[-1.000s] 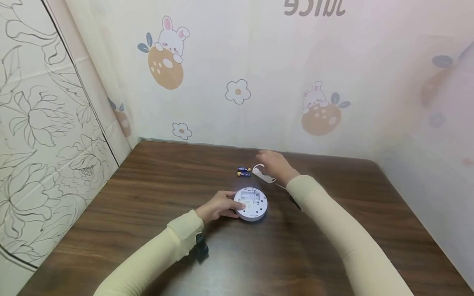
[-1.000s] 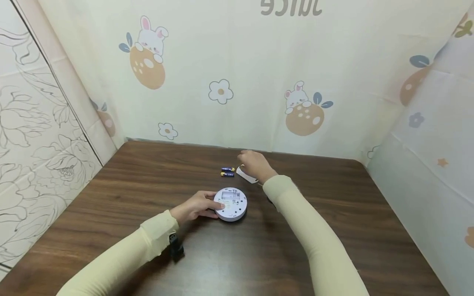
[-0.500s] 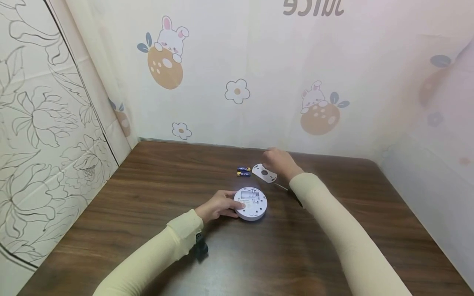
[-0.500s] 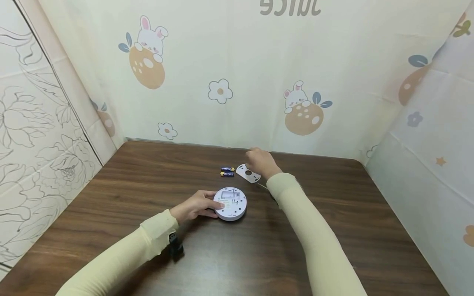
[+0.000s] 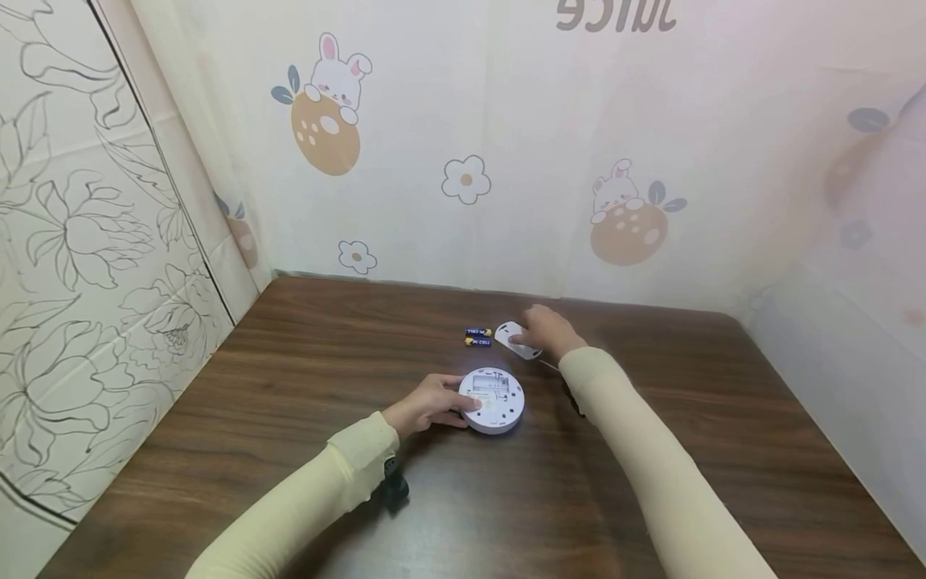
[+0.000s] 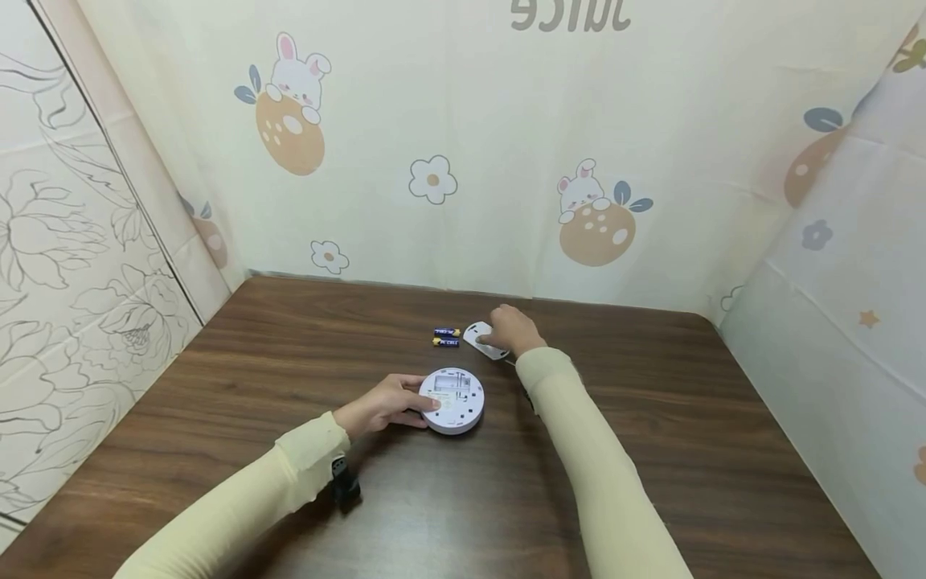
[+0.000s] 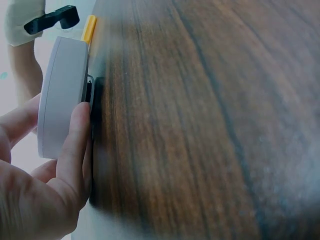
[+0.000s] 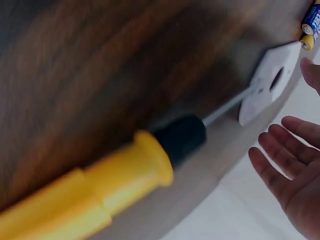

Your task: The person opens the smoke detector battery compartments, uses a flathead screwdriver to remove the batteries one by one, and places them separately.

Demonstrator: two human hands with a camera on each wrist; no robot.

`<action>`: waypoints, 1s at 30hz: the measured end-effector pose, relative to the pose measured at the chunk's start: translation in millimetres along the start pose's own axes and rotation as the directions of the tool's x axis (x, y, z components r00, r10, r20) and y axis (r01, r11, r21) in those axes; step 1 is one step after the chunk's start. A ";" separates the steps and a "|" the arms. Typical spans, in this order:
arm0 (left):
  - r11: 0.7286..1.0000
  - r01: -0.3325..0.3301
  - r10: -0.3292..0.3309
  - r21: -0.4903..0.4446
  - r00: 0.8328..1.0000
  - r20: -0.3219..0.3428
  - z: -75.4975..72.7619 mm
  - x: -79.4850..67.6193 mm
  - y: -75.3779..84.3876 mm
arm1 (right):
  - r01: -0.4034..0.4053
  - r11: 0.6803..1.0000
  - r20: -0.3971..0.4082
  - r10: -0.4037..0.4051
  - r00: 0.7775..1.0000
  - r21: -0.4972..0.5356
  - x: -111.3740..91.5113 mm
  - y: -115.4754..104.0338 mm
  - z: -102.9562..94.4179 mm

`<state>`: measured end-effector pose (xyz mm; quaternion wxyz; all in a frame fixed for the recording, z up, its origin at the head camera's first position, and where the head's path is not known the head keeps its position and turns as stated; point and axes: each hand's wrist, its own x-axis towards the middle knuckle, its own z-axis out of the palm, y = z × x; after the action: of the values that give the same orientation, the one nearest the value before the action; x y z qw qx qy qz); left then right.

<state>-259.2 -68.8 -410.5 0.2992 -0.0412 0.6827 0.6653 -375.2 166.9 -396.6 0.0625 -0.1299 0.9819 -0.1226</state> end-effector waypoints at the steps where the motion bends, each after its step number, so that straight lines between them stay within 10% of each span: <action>1: 1.000 0.001 -0.001 0.000 1.000 0.000 0.4 -0.2 -0.2 | 0.002 1.000 0.002 -0.002 1.000 0.002 -0.5 1.3 3.0; 30: 1.000 0.010 -0.010 -0.003 1.000 -0.006 1.9 0.4 -0.6 | -0.073 0.990 -0.030 0.077 0.997 0.118 -0.3 -0.3 19.0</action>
<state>-258.6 -67.0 -411.1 0.3006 -0.0470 0.6822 0.6648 -371.9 162.5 -414.8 0.0578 -0.0869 0.9782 -0.1797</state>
